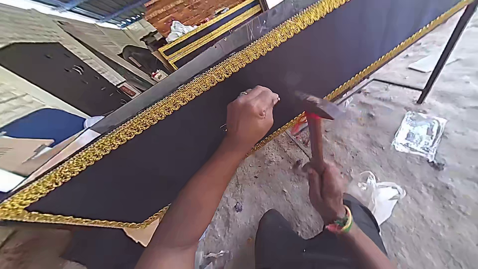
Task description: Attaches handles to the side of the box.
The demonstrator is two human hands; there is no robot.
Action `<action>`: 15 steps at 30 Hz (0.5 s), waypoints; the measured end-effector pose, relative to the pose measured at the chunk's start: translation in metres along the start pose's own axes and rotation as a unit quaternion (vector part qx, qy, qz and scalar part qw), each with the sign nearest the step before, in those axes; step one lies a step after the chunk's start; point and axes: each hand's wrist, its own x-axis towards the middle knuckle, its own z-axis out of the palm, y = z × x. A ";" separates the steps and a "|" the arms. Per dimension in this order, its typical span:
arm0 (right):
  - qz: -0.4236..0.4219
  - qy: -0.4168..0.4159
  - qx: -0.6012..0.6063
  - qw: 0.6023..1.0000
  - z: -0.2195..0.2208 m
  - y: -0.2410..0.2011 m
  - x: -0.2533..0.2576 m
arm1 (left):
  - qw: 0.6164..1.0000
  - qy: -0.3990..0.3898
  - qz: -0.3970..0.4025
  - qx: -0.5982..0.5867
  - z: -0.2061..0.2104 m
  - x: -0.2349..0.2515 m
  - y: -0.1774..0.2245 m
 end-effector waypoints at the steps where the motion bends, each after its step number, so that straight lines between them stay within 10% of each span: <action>1: 0.007 0.002 0.001 1.000 0.001 -0.003 0.000 | 1.000 -0.002 -0.002 0.004 0.000 0.000 0.001; 15: 0.046 0.035 -0.035 0.998 -0.010 -0.017 0.005 | 0.999 0.021 0.001 0.045 0.002 0.002 0.004</action>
